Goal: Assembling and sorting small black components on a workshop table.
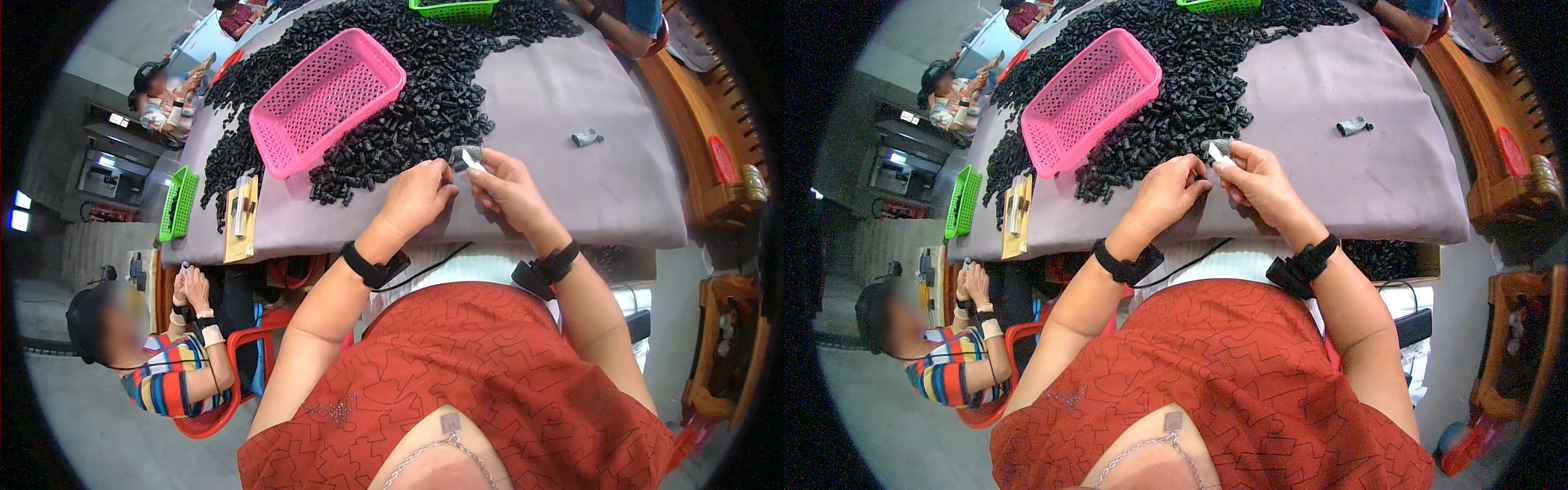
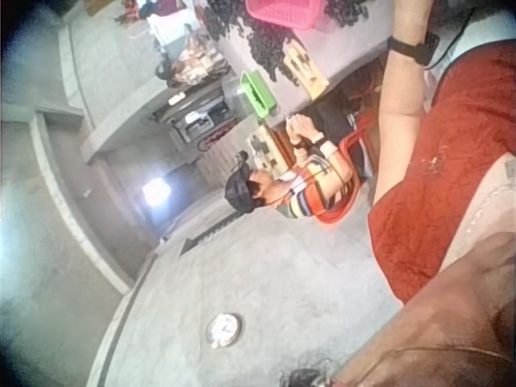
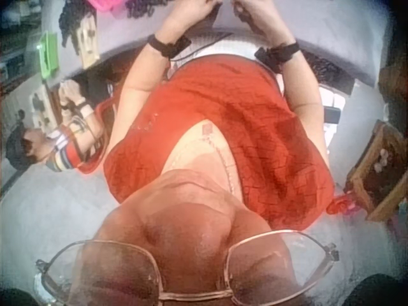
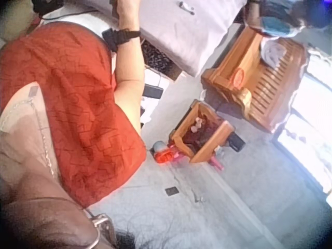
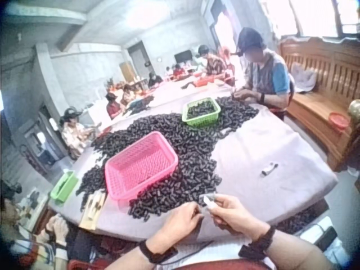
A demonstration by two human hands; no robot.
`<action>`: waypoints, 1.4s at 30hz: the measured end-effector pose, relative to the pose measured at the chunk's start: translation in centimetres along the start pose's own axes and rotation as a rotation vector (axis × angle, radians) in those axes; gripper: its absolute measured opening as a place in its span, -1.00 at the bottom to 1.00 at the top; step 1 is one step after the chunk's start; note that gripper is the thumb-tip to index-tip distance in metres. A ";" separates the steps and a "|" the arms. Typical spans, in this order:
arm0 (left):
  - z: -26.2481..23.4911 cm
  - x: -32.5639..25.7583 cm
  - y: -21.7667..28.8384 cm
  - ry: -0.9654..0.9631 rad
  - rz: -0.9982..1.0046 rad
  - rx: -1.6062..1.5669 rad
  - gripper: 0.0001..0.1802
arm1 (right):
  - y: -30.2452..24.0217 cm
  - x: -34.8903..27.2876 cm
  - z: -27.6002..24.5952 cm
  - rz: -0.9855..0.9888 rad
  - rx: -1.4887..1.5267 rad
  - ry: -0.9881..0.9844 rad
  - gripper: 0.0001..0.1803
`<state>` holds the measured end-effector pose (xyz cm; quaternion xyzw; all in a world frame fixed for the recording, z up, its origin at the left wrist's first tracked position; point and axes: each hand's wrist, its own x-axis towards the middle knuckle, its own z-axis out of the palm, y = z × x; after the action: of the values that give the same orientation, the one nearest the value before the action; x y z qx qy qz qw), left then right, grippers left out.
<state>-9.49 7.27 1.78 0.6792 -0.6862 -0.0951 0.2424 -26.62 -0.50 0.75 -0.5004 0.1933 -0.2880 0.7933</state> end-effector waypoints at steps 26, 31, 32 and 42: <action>-1.0 -2.5 -3.3 -0.139 -0.561 -1.763 -0.77 | -1.0 -1.2 1.9 0.050 -0.111 -0.299 -0.41; -0.7 -2.6 -3.3 -0.215 -0.516 -1.864 -0.74 | -0.5 -1.1 1.7 0.074 -0.050 -0.314 -0.42; -0.8 -2.6 -3.2 -0.222 -0.516 -1.881 -0.74 | -0.5 -1.1 1.7 0.074 -0.050 -0.313 -0.42; -0.5 -2.6 -3.3 -0.257 -0.518 -1.965 -0.72 | -0.6 -1.0 1.5 0.141 -0.035 -0.343 -0.51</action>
<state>-6.43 9.74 0.20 0.2923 -0.1580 -0.7371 0.5885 -26.60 0.95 2.00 -0.5410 0.0946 -0.1387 0.8241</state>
